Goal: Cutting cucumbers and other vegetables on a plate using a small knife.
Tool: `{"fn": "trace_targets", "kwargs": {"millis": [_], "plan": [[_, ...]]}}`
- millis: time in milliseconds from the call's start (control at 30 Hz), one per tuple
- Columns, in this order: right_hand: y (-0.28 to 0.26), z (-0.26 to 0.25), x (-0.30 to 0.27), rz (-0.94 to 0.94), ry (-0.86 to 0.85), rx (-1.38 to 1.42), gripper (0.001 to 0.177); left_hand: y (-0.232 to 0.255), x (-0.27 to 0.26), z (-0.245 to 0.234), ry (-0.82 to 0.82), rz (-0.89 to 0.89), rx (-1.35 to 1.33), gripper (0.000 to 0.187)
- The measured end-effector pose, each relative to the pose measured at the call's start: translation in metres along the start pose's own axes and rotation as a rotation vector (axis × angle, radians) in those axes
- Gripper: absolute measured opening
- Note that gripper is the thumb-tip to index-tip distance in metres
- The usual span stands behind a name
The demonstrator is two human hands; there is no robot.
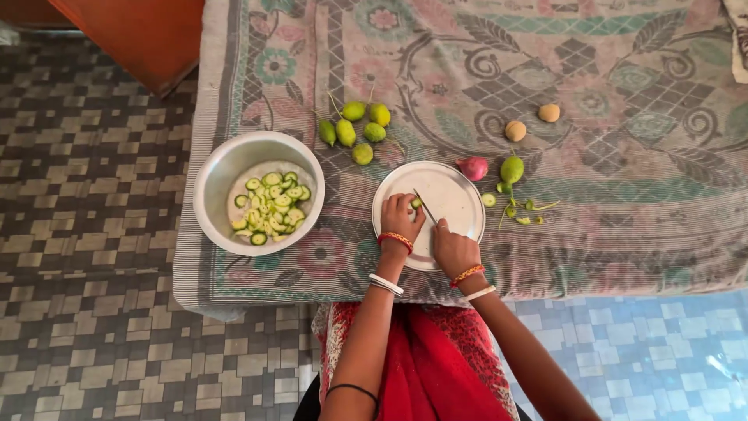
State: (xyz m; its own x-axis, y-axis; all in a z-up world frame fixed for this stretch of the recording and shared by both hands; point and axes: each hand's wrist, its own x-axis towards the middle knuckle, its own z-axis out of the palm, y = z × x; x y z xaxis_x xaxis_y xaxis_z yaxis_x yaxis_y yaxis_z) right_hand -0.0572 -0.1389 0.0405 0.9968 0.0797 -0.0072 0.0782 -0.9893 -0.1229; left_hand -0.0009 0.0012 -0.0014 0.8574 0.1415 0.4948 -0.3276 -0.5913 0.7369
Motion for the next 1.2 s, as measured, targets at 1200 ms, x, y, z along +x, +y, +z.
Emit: {"fn": "trace_targets", "kwargs": {"millis": [1200], "plan": [[0.008,0.007,0.000,-0.034,0.072,0.025,0.037,0.004,0.001,-0.008,-0.038,-0.067,-0.156,0.026]]}}
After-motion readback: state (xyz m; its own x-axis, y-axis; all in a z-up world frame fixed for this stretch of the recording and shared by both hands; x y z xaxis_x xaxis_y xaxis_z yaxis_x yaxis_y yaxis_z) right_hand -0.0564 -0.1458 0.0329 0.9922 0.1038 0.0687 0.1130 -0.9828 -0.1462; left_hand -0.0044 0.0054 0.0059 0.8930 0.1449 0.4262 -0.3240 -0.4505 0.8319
